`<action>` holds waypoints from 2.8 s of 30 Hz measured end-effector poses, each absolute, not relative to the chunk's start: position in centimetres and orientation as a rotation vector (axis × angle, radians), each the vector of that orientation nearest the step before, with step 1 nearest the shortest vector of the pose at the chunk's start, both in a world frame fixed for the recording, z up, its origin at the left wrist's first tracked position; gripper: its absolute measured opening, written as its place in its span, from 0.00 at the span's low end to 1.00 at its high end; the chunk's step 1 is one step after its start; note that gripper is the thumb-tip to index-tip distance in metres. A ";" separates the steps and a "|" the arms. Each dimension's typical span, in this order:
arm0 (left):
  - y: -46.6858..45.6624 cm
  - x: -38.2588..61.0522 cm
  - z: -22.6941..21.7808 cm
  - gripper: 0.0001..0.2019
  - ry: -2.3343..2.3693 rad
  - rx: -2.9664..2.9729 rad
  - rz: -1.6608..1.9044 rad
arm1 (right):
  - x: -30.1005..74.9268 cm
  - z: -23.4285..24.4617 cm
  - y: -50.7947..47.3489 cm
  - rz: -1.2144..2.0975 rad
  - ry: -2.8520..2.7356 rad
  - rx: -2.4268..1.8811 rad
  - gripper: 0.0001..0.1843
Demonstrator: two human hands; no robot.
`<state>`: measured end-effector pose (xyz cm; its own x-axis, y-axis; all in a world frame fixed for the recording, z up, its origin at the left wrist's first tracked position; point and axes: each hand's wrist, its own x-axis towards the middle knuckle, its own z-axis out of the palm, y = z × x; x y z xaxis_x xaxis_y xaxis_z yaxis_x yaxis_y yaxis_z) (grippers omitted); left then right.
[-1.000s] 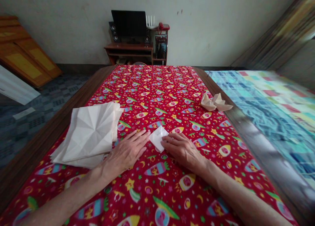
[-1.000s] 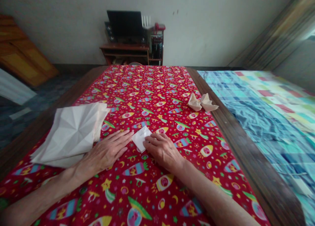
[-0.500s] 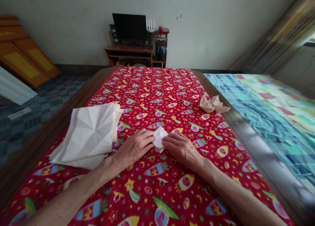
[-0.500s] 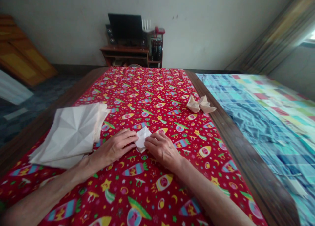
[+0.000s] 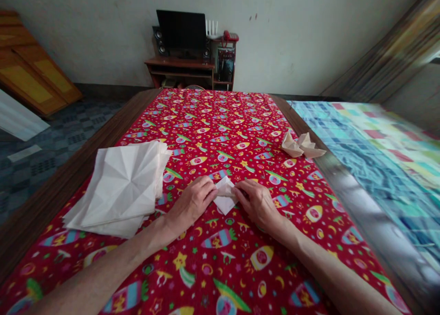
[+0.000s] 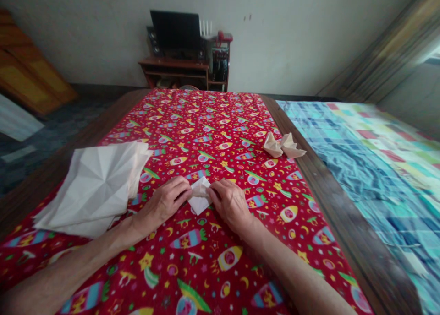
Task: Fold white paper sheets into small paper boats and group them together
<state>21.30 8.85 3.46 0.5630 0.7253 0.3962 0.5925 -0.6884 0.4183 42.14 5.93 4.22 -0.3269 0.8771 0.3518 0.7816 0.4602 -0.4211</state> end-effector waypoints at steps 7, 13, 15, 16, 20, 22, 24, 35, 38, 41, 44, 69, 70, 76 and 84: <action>8.8 21.7 4.0 0.10 1.308 2.595 0.646 | 41.8 4.4 6.2 0.046 -2.248 -1.478 0.13; 8.9 21.7 4.0 0.10 1.307 2.571 0.624 | 42.0 3.9 6.1 0.188 -2.172 -1.410 0.10; 8.8 21.5 3.8 0.08 1.278 2.521 0.674 | 42.0 3.8 6.1 0.278 -2.116 -1.405 0.09; 8.8 21.5 3.8 0.07 1.251 2.495 0.704 | 42.0 3.8 6.1 0.322 -2.091 -1.408 0.09; 8.8 21.3 3.5 0.05 1.137 2.408 0.809 | 41.9 3.9 6.3 0.457 -2.055 -1.373 0.10; 8.9 21.2 3.4 0.05 1.133 2.375 0.846 | 41.9 4.0 6.4 0.465 -2.069 -1.368 0.11; 8.9 21.1 3.4 0.06 1.174 2.368 0.838 | 42.0 4.1 6.4 0.433 -2.105 -1.398 0.11; 9.1 21.8 5.6 0.11 1.522 2.703 0.403 | 41.8 5.0 7.0 0.183 -2.302 -1.567 0.14; 9.1 21.9 5.8 0.12 1.544 2.686 0.396 | 42.0 5.1 7.5 0.178 -2.337 -1.602 0.15; 9.1 22.0 5.6 0.11 1.560 2.712 0.395 | 42.0 5.3 7.7 0.164 -2.364 -1.667 0.16; 9.0 22.1 5.3 0.09 1.552 2.766 0.397 | 41.8 5.4 7.8 0.136 -2.389 -1.734 0.17; 9.1 20.8 4.9 0.08 1.562 2.636 0.479 | 42.6 4.7 6.4 -0.200 -2.392 -1.522 0.11; 9.1 20.7 4.9 0.08 1.564 2.634 0.477 | 42.4 4.7 6.2 -0.234 -2.433 -1.411 0.14; 9.4 20.7 4.5 0.08 1.561 2.581 0.524 | 42.1 4.4 5.4 -0.018 -2.665 -0.902 0.23; 9.4 20.2 4.4 0.08 1.536 2.566 0.567 | 43.0 4.0 4.7 -0.003 -2.566 -0.982 0.26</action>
<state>20.22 9.35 4.39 0.4225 0.8670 0.2642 0.8308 -0.4870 0.2695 42.99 4.70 3.98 -0.6776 0.6419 0.3590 0.6427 0.7541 -0.1353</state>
